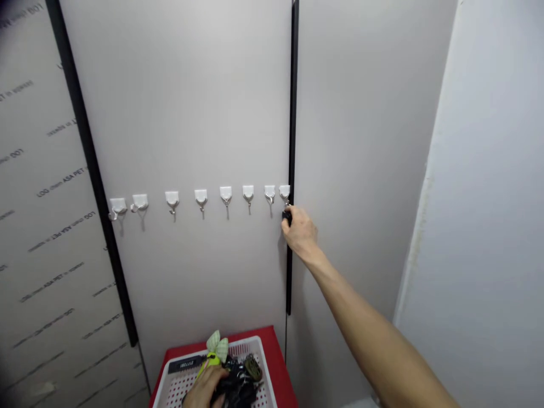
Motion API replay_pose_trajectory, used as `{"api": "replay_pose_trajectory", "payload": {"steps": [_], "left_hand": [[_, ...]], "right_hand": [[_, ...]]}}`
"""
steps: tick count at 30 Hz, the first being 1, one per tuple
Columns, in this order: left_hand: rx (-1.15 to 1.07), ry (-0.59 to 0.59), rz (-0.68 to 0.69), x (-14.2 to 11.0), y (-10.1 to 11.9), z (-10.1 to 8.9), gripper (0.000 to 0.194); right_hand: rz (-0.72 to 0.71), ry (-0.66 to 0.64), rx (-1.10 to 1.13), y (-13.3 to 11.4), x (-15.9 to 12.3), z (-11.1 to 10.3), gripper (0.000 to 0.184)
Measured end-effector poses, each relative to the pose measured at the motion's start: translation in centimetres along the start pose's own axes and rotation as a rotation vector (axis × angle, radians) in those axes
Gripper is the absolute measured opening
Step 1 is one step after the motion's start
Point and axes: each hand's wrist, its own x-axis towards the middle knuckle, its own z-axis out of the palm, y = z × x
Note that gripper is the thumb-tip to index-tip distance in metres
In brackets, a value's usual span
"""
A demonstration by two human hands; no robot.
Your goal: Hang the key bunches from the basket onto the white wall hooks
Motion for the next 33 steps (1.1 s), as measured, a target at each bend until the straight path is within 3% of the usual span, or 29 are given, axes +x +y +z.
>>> {"api": "replay_pose_trajectory", "payload": {"steps": [5,8,11,14,17,20,24,28,30,33], "left_hand": [[-0.133,0.038,0.003,-0.7,1.8,-1.9,0.030],[-0.258,0.121,-0.109,-0.6,2.2,-2.7,0.023],[-0.387,0.247,-0.268,-0.3,1.3,-2.8,0.021],[-0.538,0.351,-0.389,-0.2,0.1,-2.6,0.019],[-0.634,0.381,-0.433,-0.1,-0.5,-2.4,0.017],[-0.644,0.368,-0.433,-0.1,-0.6,-2.2,0.017],[-0.575,0.396,-0.390,-0.4,-0.3,-2.3,0.018],[-0.530,0.392,-0.318,0.6,1.4,-3.3,0.017],[-0.611,0.268,-0.318,2.3,3.0,-4.3,0.021],[-0.816,-0.039,-0.360,5.8,5.8,-6.1,0.049]], "right_hand": [[-0.037,0.130,0.130,-1.0,3.1,-2.8,0.021],[-0.055,0.064,0.212,-2.7,2.7,-3.3,0.022],[-0.107,-0.303,0.310,-3.7,-2.3,-1.8,0.019],[-0.178,-0.791,0.409,-3.9,-10.6,0.5,0.016],[-0.187,-0.934,0.441,-3.4,-17.8,2.2,0.018],[-0.158,-0.980,0.439,-2.8,-21.3,2.9,0.016],[-0.034,-0.963,0.491,-2.1,-21.7,2.5,0.014],[0.213,-0.924,0.621,-2.0,-20.6,1.9,0.023],[0.368,-0.950,0.746,-2.5,-19.6,2.0,0.035],[0.638,-0.970,1.090,-3.9,-17.0,2.3,0.047]]}}
